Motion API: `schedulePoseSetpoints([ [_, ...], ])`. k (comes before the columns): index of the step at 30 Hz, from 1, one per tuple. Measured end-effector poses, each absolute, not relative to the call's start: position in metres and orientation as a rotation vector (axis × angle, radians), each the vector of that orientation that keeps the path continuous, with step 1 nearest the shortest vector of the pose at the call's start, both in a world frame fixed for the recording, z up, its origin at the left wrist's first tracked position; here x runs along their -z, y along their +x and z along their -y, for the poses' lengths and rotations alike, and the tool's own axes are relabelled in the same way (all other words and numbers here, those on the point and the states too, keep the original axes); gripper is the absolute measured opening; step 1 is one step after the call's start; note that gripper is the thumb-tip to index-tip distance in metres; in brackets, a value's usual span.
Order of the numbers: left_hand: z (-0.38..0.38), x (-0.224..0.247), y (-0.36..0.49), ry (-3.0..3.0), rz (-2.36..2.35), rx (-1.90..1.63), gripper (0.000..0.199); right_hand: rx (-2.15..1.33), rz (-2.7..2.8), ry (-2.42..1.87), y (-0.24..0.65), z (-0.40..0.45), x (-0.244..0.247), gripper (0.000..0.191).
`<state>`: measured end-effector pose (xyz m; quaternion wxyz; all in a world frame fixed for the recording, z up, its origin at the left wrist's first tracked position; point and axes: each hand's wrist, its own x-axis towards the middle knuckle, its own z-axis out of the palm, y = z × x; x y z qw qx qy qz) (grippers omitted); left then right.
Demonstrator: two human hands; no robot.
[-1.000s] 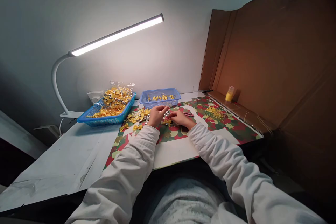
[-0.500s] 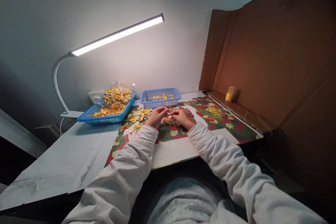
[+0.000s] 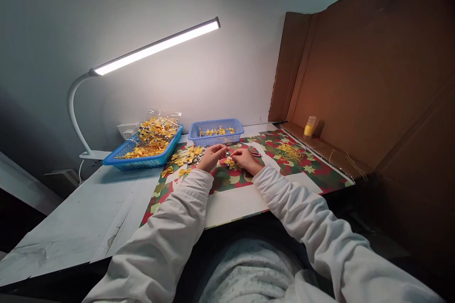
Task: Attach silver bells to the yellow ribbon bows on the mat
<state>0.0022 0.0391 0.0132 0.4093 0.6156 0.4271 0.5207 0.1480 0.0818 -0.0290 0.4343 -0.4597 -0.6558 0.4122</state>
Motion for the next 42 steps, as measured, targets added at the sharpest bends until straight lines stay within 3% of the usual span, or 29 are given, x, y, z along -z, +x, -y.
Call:
schedulePoseSetpoints([
  [10,-0.041,-0.007,0.003,1.494,-1.091,-1.332,0.037,-1.036,1.628,-1.142,0.15,-0.083,0.025,0.014],
  [23,-0.041,0.0,0.006,1.932,-1.42,-1.221,0.02,-1.048,1.634,-1.033,0.152,-0.087,0.026,0.013],
  [42,-0.04,-0.002,0.012,2.024,-1.529,-1.179,0.025,-1.057,1.669,-0.992,0.151,-0.085,0.025,0.009],
])
